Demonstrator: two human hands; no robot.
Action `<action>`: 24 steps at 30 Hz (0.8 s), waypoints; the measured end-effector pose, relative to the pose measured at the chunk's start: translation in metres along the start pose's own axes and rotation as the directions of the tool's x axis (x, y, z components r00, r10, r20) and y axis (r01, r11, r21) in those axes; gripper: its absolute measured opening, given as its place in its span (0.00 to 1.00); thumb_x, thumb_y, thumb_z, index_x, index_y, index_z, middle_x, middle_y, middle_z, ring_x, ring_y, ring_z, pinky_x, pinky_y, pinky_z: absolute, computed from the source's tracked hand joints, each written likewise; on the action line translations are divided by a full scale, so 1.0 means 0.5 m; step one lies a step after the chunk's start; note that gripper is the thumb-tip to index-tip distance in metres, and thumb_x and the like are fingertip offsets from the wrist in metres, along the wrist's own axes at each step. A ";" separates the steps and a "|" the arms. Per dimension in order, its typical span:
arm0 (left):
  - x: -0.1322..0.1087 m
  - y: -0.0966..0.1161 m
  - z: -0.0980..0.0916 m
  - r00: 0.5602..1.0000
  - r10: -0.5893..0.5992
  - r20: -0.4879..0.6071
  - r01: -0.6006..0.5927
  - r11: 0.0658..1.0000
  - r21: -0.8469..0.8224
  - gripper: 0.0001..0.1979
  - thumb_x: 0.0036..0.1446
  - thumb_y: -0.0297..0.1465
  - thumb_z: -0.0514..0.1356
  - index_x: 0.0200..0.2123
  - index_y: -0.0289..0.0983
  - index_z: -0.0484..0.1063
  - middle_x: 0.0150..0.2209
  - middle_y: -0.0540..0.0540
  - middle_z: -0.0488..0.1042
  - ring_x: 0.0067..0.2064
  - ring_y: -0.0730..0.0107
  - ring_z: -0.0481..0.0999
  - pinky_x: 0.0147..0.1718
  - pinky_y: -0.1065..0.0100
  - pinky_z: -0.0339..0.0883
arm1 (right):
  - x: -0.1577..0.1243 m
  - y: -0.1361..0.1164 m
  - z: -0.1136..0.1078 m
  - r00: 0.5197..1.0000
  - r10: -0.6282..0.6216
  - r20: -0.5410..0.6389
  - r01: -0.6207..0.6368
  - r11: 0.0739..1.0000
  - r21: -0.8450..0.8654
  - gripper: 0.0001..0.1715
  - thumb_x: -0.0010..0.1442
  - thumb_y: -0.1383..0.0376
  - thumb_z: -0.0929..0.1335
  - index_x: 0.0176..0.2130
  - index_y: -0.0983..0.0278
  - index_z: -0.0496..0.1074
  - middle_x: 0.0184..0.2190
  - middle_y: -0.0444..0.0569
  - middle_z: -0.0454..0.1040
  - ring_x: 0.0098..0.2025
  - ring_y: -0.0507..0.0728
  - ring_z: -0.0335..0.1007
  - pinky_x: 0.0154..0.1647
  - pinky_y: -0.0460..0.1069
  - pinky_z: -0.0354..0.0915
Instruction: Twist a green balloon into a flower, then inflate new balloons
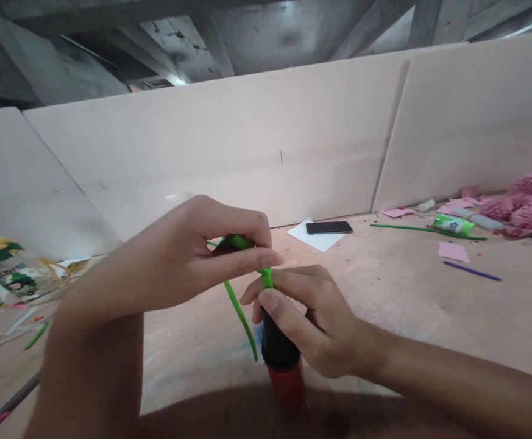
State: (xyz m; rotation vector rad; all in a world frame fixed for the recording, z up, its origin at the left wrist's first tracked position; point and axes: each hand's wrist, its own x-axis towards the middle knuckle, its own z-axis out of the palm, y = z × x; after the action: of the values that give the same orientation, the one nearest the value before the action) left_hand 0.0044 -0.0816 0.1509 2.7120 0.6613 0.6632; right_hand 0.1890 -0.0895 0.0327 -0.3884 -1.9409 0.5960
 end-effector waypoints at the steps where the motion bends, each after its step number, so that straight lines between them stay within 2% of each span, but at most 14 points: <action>1: 0.000 0.000 0.000 1.000 -0.003 0.006 0.003 1.000 -0.012 0.14 0.68 0.31 0.58 0.28 0.37 0.73 0.22 0.56 0.76 0.24 0.80 0.71 0.25 0.76 0.62 | 0.000 -0.001 0.000 1.000 0.022 0.003 -0.022 0.999 0.034 0.15 0.73 0.64 0.61 0.43 0.62 0.76 0.31 0.45 0.78 0.32 0.51 0.75 0.36 0.46 0.71; 7: -0.002 0.001 0.000 0.999 -0.031 0.027 0.033 0.997 -0.073 0.11 0.66 0.28 0.58 0.29 0.38 0.72 0.24 0.56 0.78 0.26 0.78 0.76 0.26 0.76 0.66 | 0.008 0.002 0.000 0.988 0.157 0.008 -0.148 0.913 0.380 0.13 0.71 0.61 0.64 0.44 0.62 0.77 0.35 0.47 0.78 0.35 0.54 0.76 0.39 0.50 0.74; 10: -0.002 0.000 0.000 0.999 -0.039 0.029 0.042 0.995 -0.087 0.11 0.66 0.28 0.58 0.29 0.38 0.72 0.24 0.56 0.78 0.25 0.77 0.76 0.25 0.76 0.66 | 0.012 0.001 0.000 0.985 0.170 0.018 -0.159 0.877 0.453 0.13 0.71 0.62 0.65 0.44 0.63 0.78 0.36 0.49 0.78 0.35 0.55 0.76 0.40 0.52 0.75; 16: -0.002 0.001 0.001 0.999 -0.036 0.026 0.038 0.996 -0.082 0.10 0.66 0.27 0.57 0.29 0.39 0.71 0.22 0.56 0.77 0.25 0.76 0.76 0.27 0.74 0.67 | 0.018 -0.016 0.001 0.979 0.202 0.021 -0.191 0.880 0.435 0.14 0.71 0.62 0.65 0.42 0.63 0.79 0.35 0.49 0.80 0.32 0.54 0.77 0.35 0.51 0.75; 20: -0.001 0.001 0.001 1.000 -0.023 0.003 0.023 0.999 -0.030 0.10 0.65 0.27 0.58 0.29 0.38 0.70 0.22 0.56 0.77 0.25 0.77 0.74 0.27 0.75 0.65 | 0.021 -0.027 0.005 0.974 0.227 0.007 -0.215 0.910 0.354 0.17 0.72 0.61 0.64 0.36 0.63 0.79 0.31 0.49 0.80 0.31 0.54 0.77 0.34 0.49 0.75; 24: 0.000 0.000 0.001 1.000 -0.013 -0.024 0.014 1.000 0.019 0.10 0.65 0.29 0.59 0.28 0.38 0.70 0.21 0.56 0.76 0.24 0.78 0.71 0.26 0.75 0.63 | 0.018 -0.026 0.006 0.973 0.231 0.003 -0.224 0.938 0.265 0.17 0.73 0.61 0.63 0.36 0.62 0.78 0.29 0.46 0.77 0.31 0.53 0.76 0.34 0.48 0.74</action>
State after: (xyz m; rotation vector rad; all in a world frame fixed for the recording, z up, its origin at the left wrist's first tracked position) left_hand 0.0047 -0.0818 0.1503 2.7190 0.6948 0.6911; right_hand 0.1823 -0.0962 0.0455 -0.4519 -1.7720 0.9830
